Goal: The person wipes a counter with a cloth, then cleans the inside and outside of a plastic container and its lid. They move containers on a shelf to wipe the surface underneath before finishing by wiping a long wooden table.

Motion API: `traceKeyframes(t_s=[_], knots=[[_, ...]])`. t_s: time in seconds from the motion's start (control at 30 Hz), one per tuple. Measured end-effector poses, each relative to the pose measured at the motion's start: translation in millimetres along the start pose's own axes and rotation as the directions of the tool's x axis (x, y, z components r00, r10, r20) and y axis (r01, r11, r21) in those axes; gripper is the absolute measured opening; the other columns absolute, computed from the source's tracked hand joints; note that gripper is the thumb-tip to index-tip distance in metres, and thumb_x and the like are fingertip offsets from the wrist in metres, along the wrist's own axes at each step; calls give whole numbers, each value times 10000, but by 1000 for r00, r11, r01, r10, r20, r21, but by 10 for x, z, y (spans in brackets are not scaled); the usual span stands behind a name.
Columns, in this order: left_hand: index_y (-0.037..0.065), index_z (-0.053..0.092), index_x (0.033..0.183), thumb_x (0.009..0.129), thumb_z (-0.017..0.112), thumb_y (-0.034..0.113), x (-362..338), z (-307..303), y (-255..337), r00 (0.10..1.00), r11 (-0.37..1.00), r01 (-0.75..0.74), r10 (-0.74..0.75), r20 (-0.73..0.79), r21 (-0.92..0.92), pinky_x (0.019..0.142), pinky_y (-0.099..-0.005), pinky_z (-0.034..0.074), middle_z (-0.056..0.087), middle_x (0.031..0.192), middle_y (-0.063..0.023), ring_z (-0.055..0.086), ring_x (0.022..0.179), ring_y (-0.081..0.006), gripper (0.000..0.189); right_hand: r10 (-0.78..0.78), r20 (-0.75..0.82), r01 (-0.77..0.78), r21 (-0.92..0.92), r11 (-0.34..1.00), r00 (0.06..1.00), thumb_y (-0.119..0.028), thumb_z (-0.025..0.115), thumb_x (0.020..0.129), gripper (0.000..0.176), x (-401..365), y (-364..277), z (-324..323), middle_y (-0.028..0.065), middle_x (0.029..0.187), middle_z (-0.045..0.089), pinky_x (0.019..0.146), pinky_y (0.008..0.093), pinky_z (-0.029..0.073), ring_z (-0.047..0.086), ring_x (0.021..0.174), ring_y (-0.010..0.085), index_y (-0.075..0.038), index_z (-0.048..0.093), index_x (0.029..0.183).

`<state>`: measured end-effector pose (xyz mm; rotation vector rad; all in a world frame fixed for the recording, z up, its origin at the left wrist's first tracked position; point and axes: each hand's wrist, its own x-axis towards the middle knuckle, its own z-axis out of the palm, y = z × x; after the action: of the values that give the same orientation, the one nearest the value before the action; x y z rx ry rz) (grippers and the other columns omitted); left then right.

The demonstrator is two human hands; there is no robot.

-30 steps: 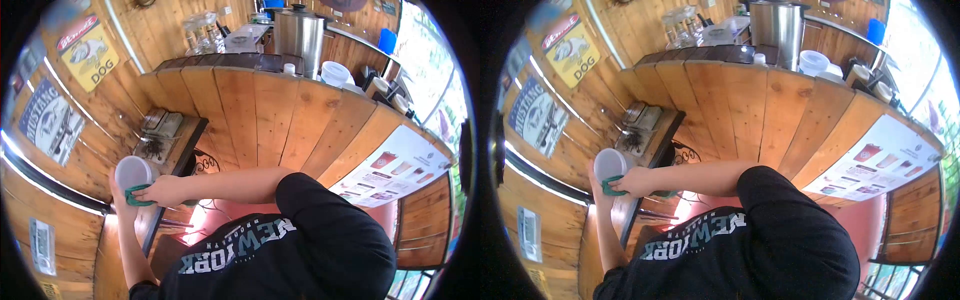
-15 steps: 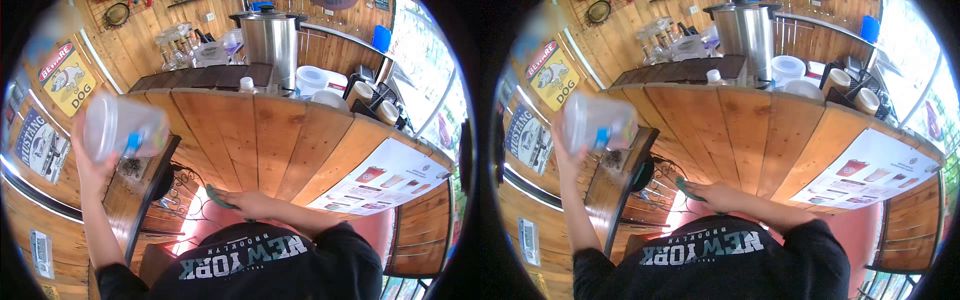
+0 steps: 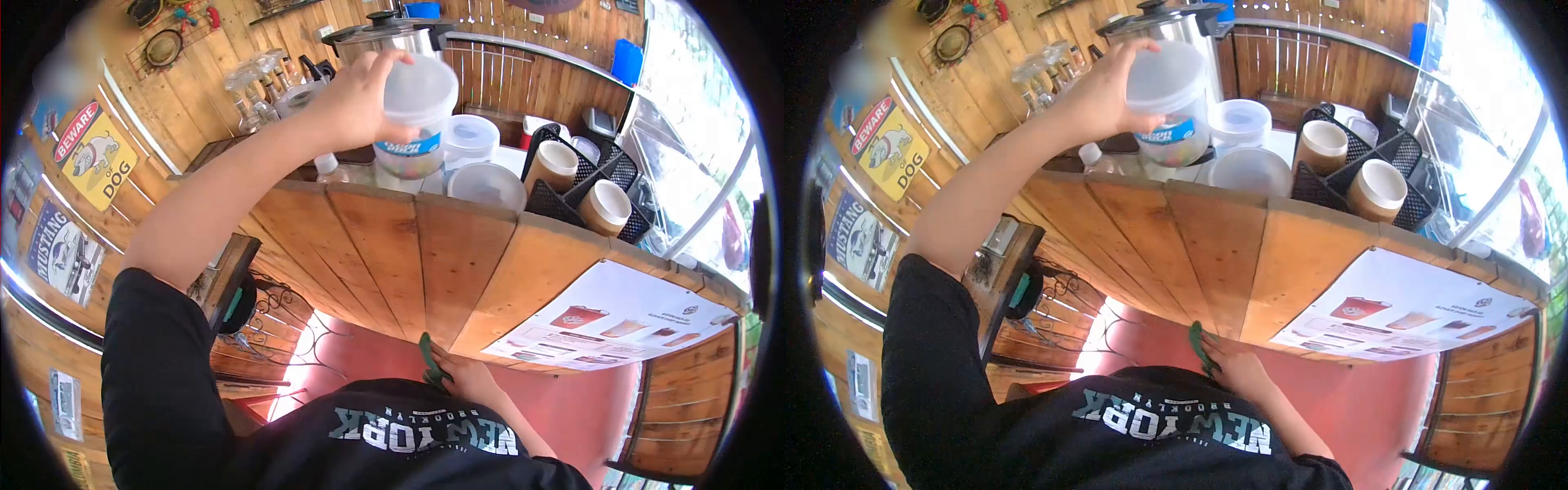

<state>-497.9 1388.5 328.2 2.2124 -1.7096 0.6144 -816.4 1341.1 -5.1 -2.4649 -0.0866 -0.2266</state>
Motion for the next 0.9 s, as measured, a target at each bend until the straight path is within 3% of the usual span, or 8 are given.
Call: traceKeyframes(t_s=[0.07,0.2,0.23,0.37,0.47,0.5,0.63,0.9], knots=[[142,349,1320,648,792,423,33,166,-44,997,999,-45,43,61,28,1002,-442,386,448,1260,-180,478,1186,-369,852,84,43,-83,-23,996,996,-190,607,808,517,-131,30,-53,23,1413,452,710,411,546,660,863,290,-120,502,1309],[166,312,1327,653,779,405,24,282,67,974,987,-72,40,222,140,1107,-546,208,428,1270,-152,463,1204,-374,854,161,62,-158,-52,986,985,-178,612,804,517,-276,224,-22,26,1406,462,697,406,548,661,866,286,-116,504,1305],[184,265,1353,664,775,423,29,325,41,958,983,-72,22,286,168,1122,-599,80,384,1322,-164,433,1243,-398,890,155,59,-152,-54,987,986,-178,612,803,515,-291,274,-20,26,1400,468,690,407,548,662,859,288,-115,506,1303],[210,187,1376,725,761,423,18,441,19,824,997,36,-69,562,70,1090,-655,-65,286,1405,-184,343,1334,-396,894,124,30,-122,-55,991,992,-180,610,802,502,-309,427,-81,29,1379,493,663,413,547,665,829,294,-108,518,1289],[228,152,1395,750,739,449,-54,743,-203,778,988,-130,49,627,83,1072,-687,-33,295,1360,-223,352,1317,-409,899,94,0,-94,-38,995,996,-177,607,801,500,-279,475,-168,34,1375,498,661,421,545,664,821,298,-98,519,1288],[224,139,1399,763,739,301,-67,778,-240,774,987,-160,113,623,19,1079,-681,-32,302,1342,-225,379,1303,-391,878,82,-9,-82,-33,996,997,-174,607,801,502,-258,485,-206,35,1376,498,664,424,544,663,821,300,-95,518,1289],[233,125,1432,713,692,122,1,822,-276,638,957,-291,174,750,25,1098,-668,-23,338,1334,-174,474,1237,-352,923,150,78,-149,-22,989,986,-148,603,793,515,-188,443,-296,53,1375,497,724,415,539,644,912,291,-92,511,1297],[248,159,1465,625,787,152,140,682,56,666,985,-166,78,742,45,1099,-678,34,329,1398,-124,444,1267,-326,1054,96,40,-98,57,994,995,-107,603,765,542,-119,556,-37,77,1345,515,786,401,533,614,1023,287,-96,510,1299]])
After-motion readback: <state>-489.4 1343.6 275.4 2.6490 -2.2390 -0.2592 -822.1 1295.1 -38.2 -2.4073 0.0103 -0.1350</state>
